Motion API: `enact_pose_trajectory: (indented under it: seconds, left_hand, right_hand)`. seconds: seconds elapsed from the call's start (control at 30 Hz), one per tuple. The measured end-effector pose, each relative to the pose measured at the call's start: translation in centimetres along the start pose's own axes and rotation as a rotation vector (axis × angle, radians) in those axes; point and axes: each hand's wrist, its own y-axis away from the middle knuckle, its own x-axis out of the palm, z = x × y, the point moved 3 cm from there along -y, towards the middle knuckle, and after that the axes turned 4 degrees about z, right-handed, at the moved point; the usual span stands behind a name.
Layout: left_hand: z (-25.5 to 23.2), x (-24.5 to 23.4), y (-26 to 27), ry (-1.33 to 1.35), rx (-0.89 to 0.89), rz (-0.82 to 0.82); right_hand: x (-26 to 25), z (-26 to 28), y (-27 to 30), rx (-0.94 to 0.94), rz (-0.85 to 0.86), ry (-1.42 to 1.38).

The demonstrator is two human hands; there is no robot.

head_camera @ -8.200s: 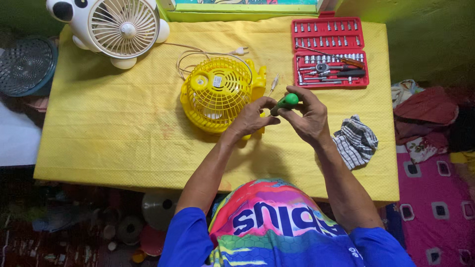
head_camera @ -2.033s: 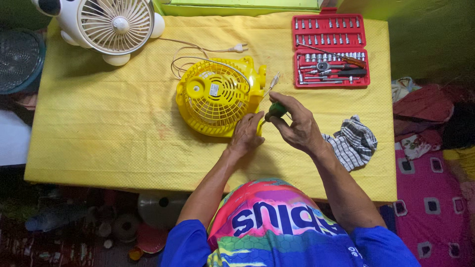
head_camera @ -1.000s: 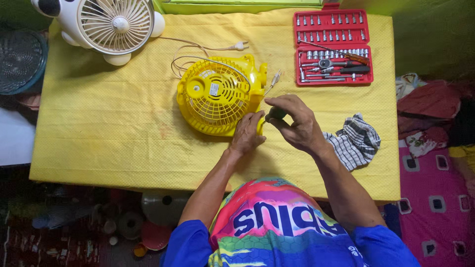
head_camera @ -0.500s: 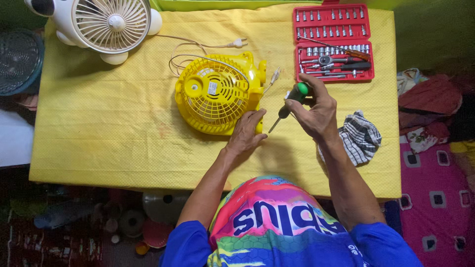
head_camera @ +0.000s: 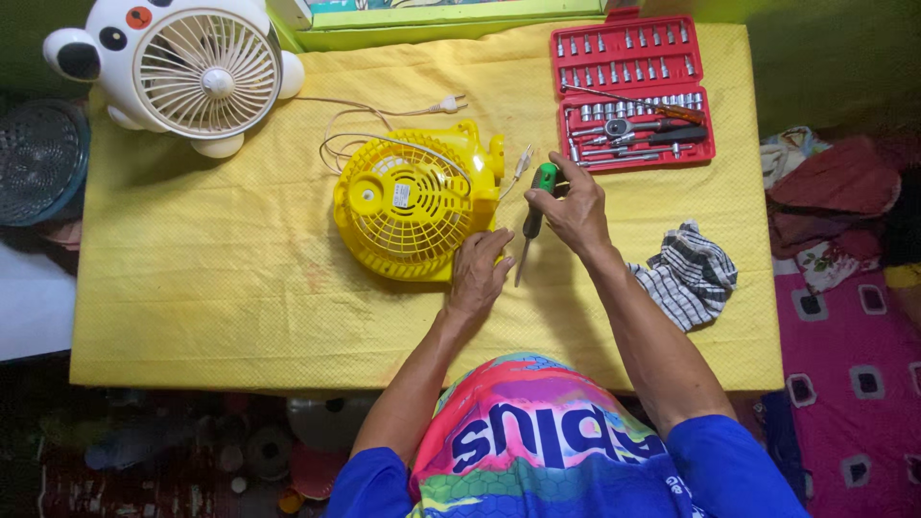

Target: The person uses a screwdriver to remove screws from the back grille of a yellow electric fan. They unscrew multiple fasteners and place them on the table, then handle a small white plastic piece near the fan's base.

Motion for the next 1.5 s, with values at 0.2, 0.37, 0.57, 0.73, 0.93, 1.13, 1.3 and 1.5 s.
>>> enact_pose_trajectory:
  seconds: [0.2,0.37,0.57,0.73,0.93,1.13,1.3,1.5]
  left_hand:
    - [1.1,-0.4,0.0,0.159,-0.02,-0.011]
    - [1.6,-0.6,0.4,0.203,-0.048,0.042]
    - [1.1,-0.7,0.0,0.123,-0.051,0.052]
    - [-0.3,-0.1,-0.8,-0.027,0.041,0.035]
    - [-1.8,2.4,-2.2,-0.138,0.188,0.047]
    - [-1.8,5.4,-3.6,-0.148,0.179,0.141]
    - [-0.6,5.4,-2.9,-0.131,0.144,0.143]
    - [0.3,3.8,-2.7,-0.093,0.189,-0.002]
  right_hand:
    - [2.7,-3.4,-1.5,0.159,0.01,0.132]
    - [4.0,-5.6,-1.6,0.116,0.035,0.223]
    - [2.8,-5.8,-0.1,0.154,0.079,0.159]
    - [-0.9,-5.2,1.9,0.321,0.088,0.058]
    - [-4.0,-6.4,5.5,0.279,0.136,0.263]
    - [-2.5,-8.8,8.4,0.255,0.232,0.544]
    - [-0.7,-9.7,9.2,0.277,0.266,0.653]
    - [-0.7,-7.5,8.4,0.083,0.144,0.589]
